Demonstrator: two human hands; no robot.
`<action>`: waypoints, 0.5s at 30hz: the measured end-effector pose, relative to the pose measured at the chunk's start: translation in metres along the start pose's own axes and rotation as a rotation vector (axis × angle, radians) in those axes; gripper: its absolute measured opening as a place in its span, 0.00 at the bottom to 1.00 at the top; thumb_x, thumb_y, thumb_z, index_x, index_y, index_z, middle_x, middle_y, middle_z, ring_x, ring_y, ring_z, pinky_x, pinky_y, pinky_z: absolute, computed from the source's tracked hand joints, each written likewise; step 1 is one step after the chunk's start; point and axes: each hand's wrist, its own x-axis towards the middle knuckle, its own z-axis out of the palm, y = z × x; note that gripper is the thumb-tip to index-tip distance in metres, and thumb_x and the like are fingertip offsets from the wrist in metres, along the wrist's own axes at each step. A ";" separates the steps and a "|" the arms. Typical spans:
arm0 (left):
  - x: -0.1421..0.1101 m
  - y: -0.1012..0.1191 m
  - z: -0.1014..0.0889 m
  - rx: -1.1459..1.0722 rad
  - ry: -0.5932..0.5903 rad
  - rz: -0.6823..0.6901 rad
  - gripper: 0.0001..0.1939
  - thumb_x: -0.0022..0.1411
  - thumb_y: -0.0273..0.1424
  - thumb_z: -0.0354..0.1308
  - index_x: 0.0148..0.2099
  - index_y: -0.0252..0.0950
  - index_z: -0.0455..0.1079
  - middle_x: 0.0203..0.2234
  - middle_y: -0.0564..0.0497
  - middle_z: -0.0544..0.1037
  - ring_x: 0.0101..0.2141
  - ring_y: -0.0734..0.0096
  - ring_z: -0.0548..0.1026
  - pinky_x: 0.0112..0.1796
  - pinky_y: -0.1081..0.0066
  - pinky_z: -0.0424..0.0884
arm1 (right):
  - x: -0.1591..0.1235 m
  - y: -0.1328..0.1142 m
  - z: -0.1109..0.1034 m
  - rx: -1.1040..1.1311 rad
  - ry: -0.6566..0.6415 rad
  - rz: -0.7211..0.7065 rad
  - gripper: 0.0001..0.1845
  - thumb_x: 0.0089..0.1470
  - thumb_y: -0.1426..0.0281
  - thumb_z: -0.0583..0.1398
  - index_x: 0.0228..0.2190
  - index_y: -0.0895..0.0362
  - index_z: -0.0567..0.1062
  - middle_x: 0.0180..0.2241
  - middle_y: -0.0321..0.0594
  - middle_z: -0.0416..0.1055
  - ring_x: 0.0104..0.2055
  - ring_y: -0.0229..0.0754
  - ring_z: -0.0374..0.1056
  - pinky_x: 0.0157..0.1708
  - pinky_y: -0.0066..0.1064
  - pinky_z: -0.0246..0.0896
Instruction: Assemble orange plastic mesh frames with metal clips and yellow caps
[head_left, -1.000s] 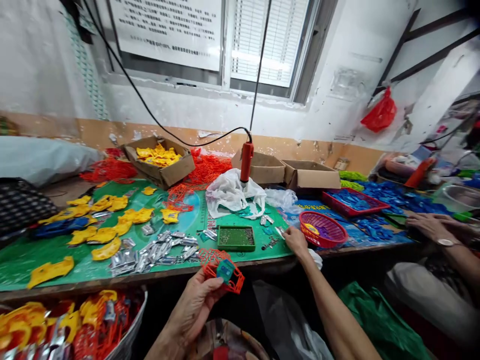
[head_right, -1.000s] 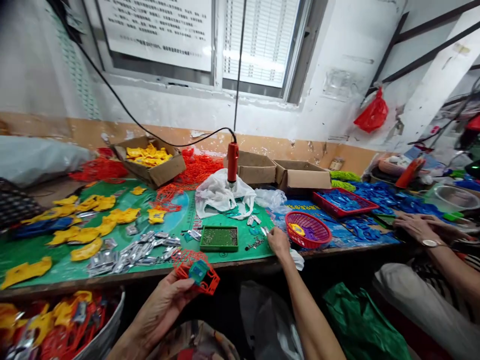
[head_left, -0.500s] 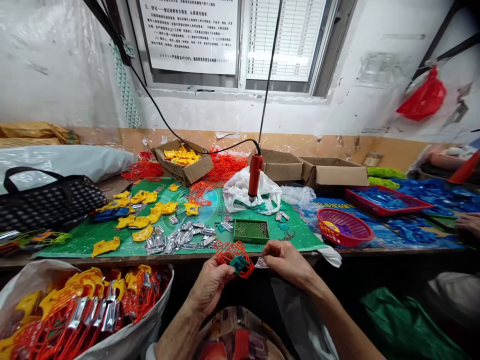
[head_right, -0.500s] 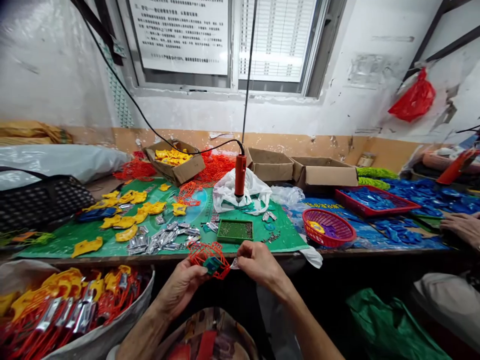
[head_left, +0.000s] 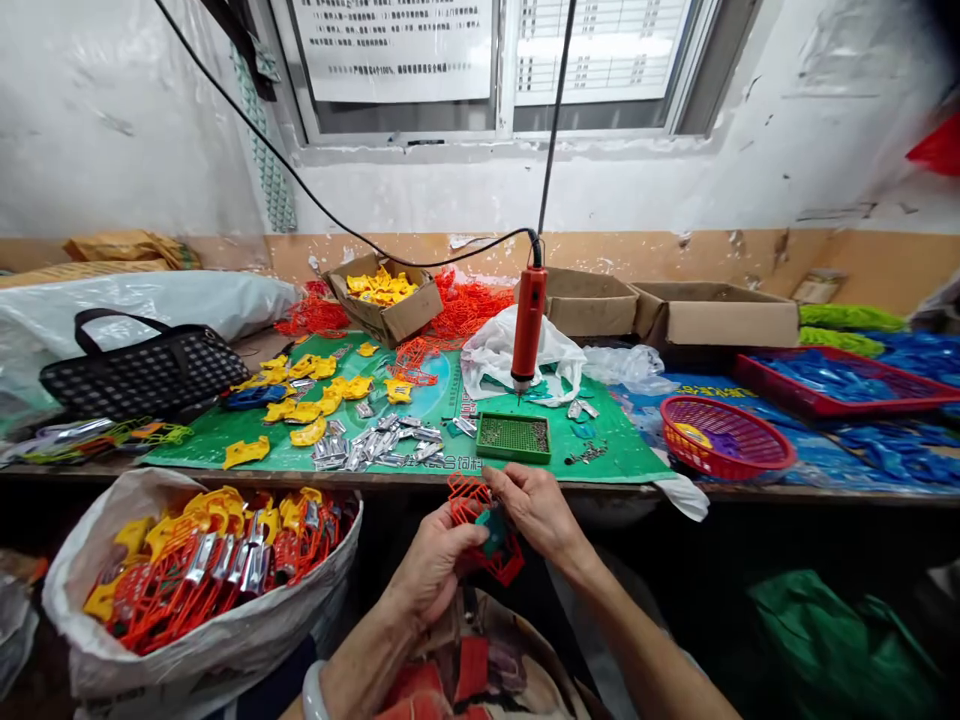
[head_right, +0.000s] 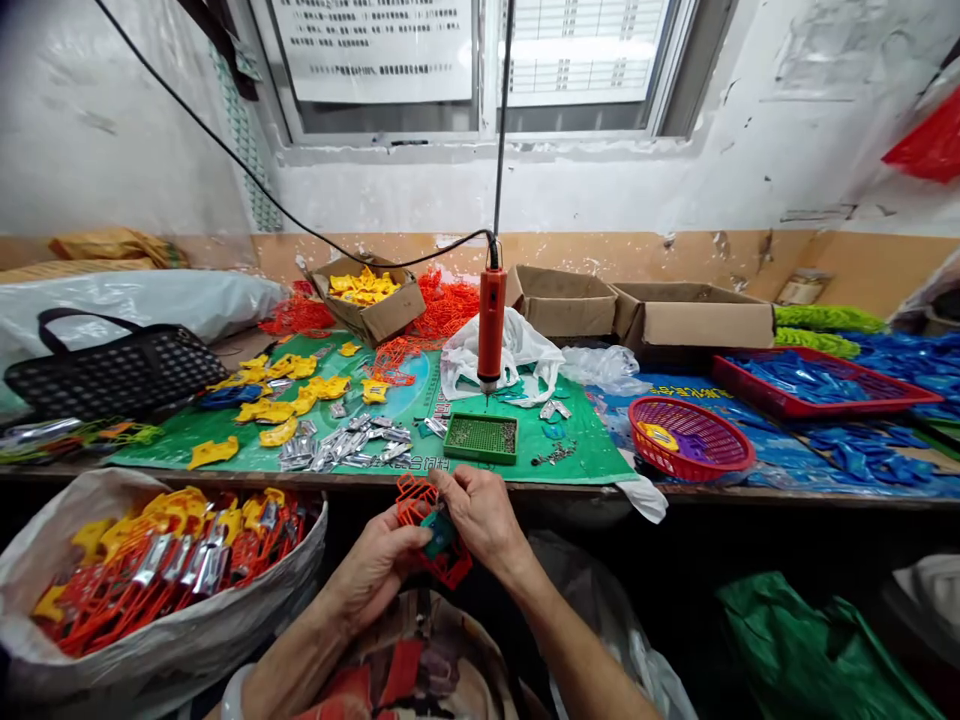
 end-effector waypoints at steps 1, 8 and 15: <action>0.001 -0.001 -0.001 -0.013 0.011 0.001 0.10 0.42 0.22 0.65 0.31 0.34 0.75 0.24 0.54 0.78 0.25 0.75 0.72 0.32 0.70 0.71 | 0.000 0.002 0.001 0.023 -0.018 0.009 0.26 0.54 0.51 0.55 0.16 0.55 0.60 0.15 0.29 0.52 0.18 0.31 0.49 0.18 0.26 0.43; 0.009 0.003 -0.020 -0.078 -0.010 0.020 0.13 0.39 0.20 0.64 0.32 0.33 0.77 0.28 0.51 0.80 0.29 0.70 0.75 0.35 0.69 0.72 | 0.000 0.009 -0.004 0.232 -0.270 0.050 0.12 0.42 0.69 0.64 0.33 0.58 0.77 0.24 0.32 0.68 0.24 0.33 0.63 0.24 0.25 0.61; 0.014 -0.001 -0.035 -0.071 -0.068 0.023 0.14 0.38 0.20 0.65 0.33 0.32 0.78 0.29 0.49 0.81 0.31 0.67 0.75 0.37 0.70 0.69 | -0.001 0.019 -0.001 0.290 -0.300 0.103 0.10 0.42 0.66 0.67 0.30 0.58 0.77 0.23 0.31 0.65 0.20 0.32 0.57 0.20 0.26 0.53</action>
